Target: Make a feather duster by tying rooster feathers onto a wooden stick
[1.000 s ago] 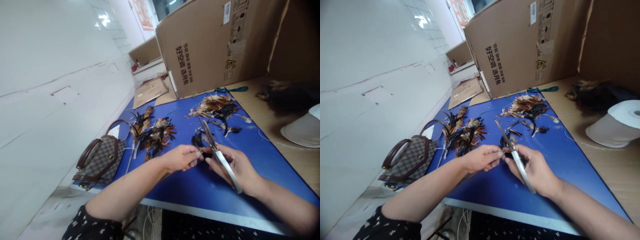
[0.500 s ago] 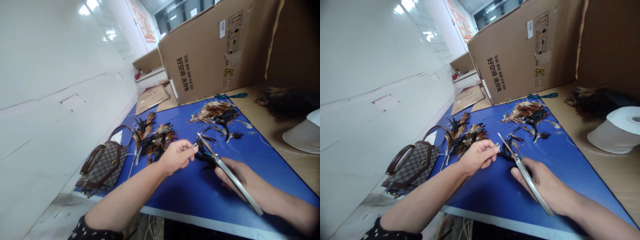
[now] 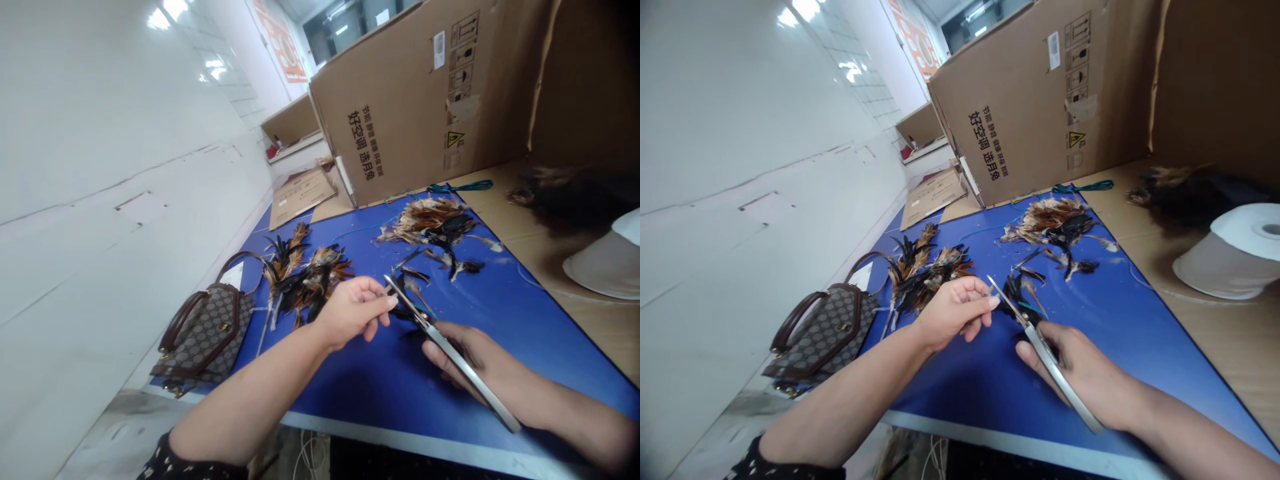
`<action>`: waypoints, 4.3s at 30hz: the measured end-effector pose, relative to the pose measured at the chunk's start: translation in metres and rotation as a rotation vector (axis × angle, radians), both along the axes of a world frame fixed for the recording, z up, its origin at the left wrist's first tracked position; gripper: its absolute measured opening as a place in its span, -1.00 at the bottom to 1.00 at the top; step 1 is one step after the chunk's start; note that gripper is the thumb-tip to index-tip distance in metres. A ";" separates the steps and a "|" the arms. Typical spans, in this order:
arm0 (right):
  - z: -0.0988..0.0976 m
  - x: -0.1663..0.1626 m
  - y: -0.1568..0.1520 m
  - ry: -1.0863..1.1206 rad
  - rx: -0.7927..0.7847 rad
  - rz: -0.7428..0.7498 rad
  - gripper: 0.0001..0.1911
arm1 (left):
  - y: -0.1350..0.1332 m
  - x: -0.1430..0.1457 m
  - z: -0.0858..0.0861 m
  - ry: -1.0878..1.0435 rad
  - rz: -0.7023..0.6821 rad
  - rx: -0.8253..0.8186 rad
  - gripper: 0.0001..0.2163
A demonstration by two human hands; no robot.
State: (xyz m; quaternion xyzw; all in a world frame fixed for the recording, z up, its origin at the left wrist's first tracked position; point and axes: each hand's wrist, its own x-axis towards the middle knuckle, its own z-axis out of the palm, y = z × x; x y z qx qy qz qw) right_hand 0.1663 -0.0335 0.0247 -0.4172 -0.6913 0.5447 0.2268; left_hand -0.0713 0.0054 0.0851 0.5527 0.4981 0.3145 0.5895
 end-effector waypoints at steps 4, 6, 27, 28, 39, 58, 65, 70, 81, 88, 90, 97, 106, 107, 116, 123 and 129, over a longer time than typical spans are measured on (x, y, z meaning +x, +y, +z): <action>-0.002 0.000 -0.001 0.007 -0.003 -0.011 -0.60 | -0.001 0.001 0.001 0.032 -0.009 -0.001 -0.66; -0.004 0.000 -0.001 0.010 -0.002 -0.015 -0.61 | -0.001 0.000 0.001 0.071 -0.011 0.002 -0.67; -0.002 -0.005 -0.004 0.064 -0.043 -0.029 -0.56 | -0.003 0.013 -0.006 0.091 0.157 0.079 -0.61; -0.003 -0.006 -0.004 0.066 -0.048 -0.027 -0.55 | -0.003 0.014 -0.006 0.090 0.157 0.079 -0.61; -0.001 -0.012 0.002 0.118 -0.186 -0.047 -0.51 | 0.007 0.016 -0.015 0.089 0.170 0.103 -0.67; -0.011 -0.011 0.042 0.054 -0.124 -0.018 -0.47 | 0.048 0.024 -0.020 0.165 0.181 0.166 -0.70; -0.014 -0.010 0.046 0.068 -0.136 -0.005 -0.41 | 0.057 0.025 -0.028 0.232 0.155 0.224 -0.72; -0.021 -0.010 0.050 0.037 -0.141 -0.008 -0.39 | 0.058 0.026 -0.029 0.254 0.153 0.256 -0.71; -0.014 -0.016 0.050 -0.017 -0.118 0.010 -0.36 | 0.058 0.028 -0.036 0.294 0.191 0.279 -0.72; -0.007 -0.025 0.046 0.006 -0.179 -0.029 -0.31 | 0.057 0.027 -0.029 0.300 0.189 0.329 -0.76; -0.005 -0.027 0.045 0.023 -0.216 -0.058 -0.32 | 0.057 0.026 -0.027 0.300 0.186 0.328 -0.75; -0.006 -0.029 0.043 0.011 -0.289 -0.121 -0.36 | 0.056 0.023 -0.028 0.269 0.161 0.301 -0.77; -0.004 -0.030 0.047 0.155 -0.270 -0.330 -0.45 | 0.054 0.013 -0.014 0.214 0.093 0.266 -0.67; -0.002 -0.029 0.047 0.161 -0.210 -0.368 -0.48 | 0.051 0.012 -0.011 0.211 0.071 0.258 -0.65; 0.014 -0.025 0.036 0.298 0.168 -0.586 -0.52 | 0.021 0.008 0.003 0.108 -0.148 -0.031 -0.60; 0.018 -0.023 0.025 0.338 0.238 -0.512 -0.60 | 0.011 0.012 -0.005 -0.053 -0.129 -0.088 -0.66; 0.009 -0.027 0.019 0.359 0.195 -0.436 -0.62 | 0.007 0.017 -0.005 -0.084 -0.150 -0.076 -0.67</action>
